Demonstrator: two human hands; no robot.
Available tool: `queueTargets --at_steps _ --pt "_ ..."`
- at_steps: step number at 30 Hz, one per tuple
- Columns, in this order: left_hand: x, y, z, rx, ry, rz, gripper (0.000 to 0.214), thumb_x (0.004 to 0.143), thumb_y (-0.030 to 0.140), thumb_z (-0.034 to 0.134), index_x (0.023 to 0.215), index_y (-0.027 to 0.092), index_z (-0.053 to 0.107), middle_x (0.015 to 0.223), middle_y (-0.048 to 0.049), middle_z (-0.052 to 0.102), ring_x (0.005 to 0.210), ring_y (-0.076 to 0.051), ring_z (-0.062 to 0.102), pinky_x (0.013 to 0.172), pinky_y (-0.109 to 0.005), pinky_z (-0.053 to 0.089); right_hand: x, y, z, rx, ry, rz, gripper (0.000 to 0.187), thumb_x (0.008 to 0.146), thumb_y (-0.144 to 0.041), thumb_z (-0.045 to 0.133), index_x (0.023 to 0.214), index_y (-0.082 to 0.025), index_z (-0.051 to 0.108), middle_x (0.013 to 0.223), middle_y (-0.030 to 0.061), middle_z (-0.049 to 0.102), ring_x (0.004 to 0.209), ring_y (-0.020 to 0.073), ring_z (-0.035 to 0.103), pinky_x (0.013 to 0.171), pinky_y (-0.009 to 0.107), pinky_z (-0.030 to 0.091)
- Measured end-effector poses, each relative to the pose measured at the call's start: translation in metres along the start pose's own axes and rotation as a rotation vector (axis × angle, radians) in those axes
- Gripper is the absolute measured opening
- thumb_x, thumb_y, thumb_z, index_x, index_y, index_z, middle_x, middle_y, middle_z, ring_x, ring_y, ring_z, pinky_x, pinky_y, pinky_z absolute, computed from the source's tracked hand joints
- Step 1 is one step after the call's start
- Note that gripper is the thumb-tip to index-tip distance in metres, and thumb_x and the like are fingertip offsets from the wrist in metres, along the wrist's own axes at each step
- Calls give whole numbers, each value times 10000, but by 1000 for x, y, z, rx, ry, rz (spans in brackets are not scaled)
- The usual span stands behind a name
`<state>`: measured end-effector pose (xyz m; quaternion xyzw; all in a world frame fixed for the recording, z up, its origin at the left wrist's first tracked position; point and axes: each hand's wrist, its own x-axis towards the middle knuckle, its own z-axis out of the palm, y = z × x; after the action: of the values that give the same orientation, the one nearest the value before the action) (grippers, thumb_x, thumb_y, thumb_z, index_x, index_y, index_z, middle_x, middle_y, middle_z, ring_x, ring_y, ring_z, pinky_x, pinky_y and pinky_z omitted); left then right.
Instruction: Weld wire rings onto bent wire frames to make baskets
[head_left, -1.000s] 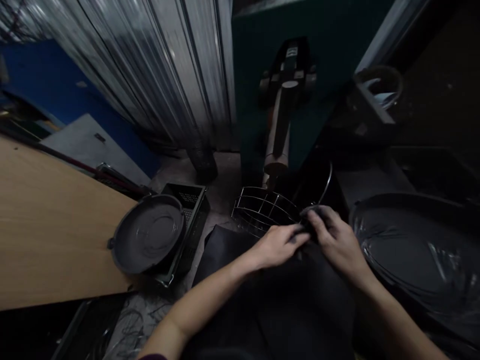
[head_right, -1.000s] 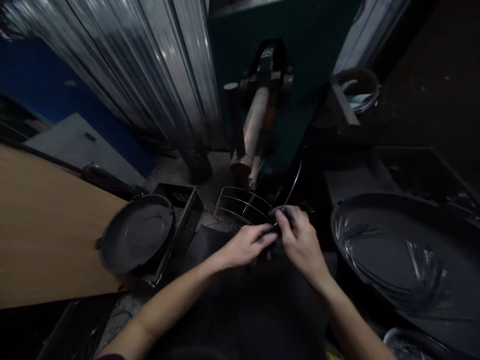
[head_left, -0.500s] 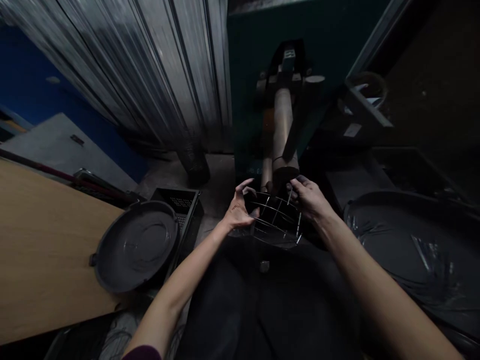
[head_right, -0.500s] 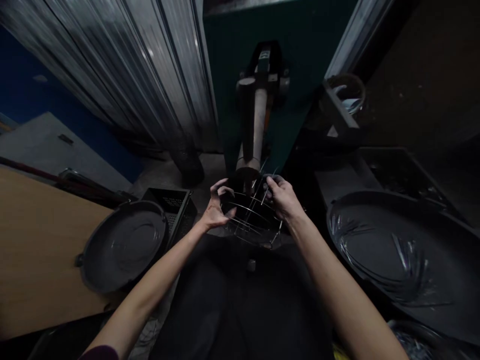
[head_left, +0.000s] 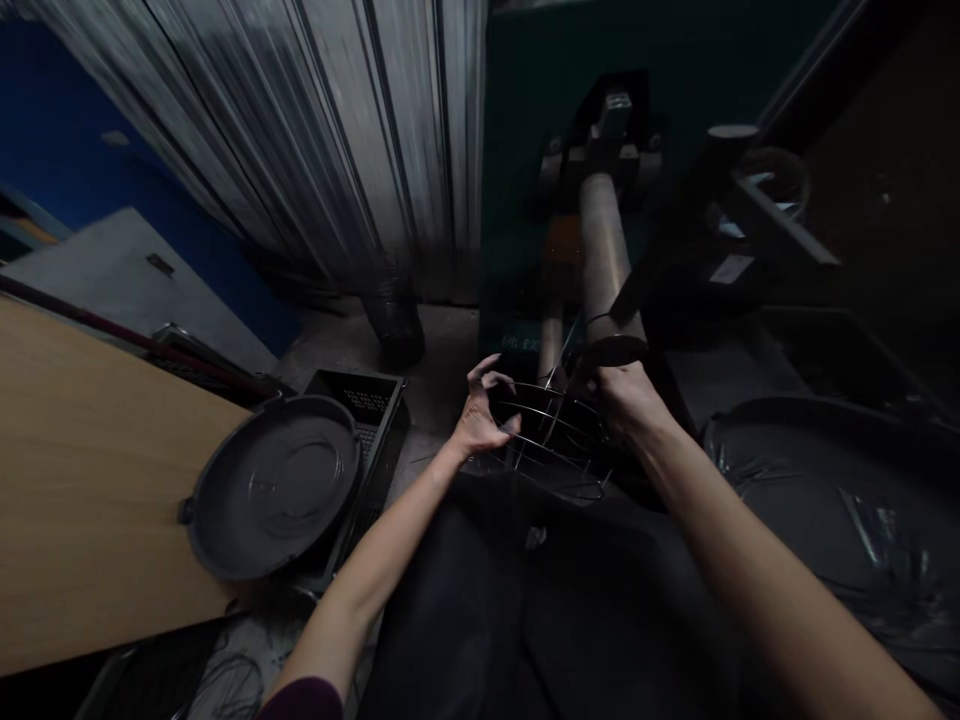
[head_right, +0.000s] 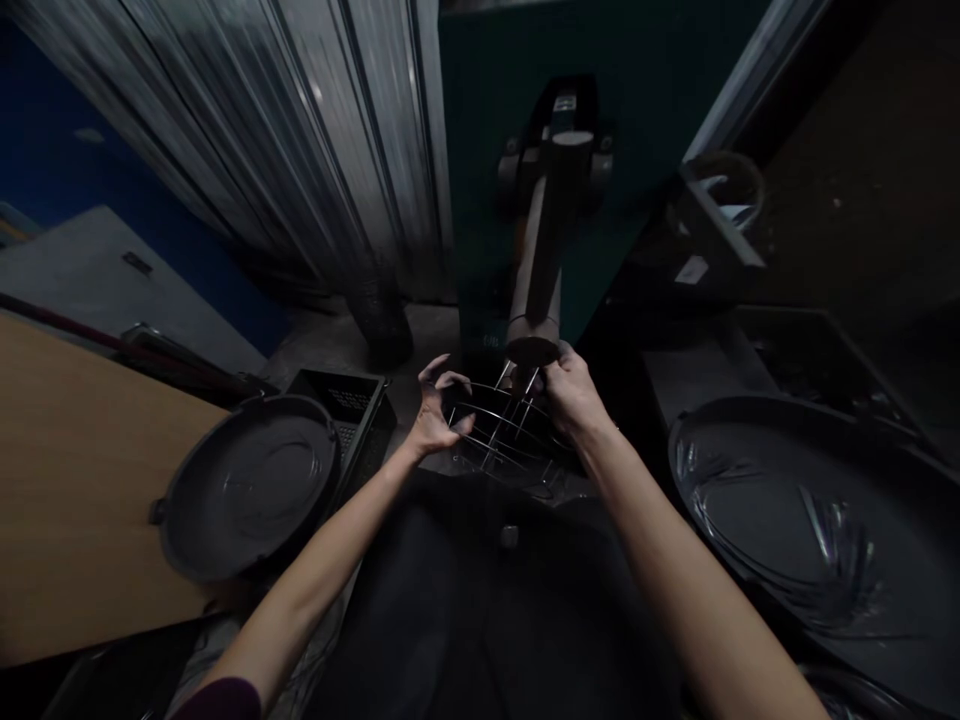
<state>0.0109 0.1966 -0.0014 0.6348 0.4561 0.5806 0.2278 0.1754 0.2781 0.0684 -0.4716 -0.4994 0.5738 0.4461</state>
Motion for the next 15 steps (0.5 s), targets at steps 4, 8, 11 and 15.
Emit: queueTargets --at_steps 4,8,11,15 --pt "4 -6 -2 1 -8 27 825 655 282 614 1319 177 137 905 -6 503 866 -163 542 870 -358 418 6 4 0 -9 7 0 356 632 -461 700 730 -227 451 488 -61 429 394 87 393 345 207 328" --pt "7 -11 -6 26 -32 6 862 646 289 637 1345 169 147 943 -30 514 903 -172 548 891 -364 419 7 8 1 14 -9 19 359 642 -473 714 759 -231 476 523 -55 438 426 96 417 356 207 340" --pt "10 -13 -10 60 -71 -63 920 638 313 673 1380 179 146 981 -52 524 943 -187 542 891 -365 426 6 10 4 73 6 22 335 669 -472 702 783 -237 491 553 -53 453 431 90 405 350 195 328" --pt "16 -15 -15 45 -129 -31 969 637 253 678 1396 200 79 972 -31 526 949 -185 545 898 -374 426 12 8 3 111 -27 25 315 675 -419 708 718 -228 461 524 -61 428 402 72 357 332 180 297"
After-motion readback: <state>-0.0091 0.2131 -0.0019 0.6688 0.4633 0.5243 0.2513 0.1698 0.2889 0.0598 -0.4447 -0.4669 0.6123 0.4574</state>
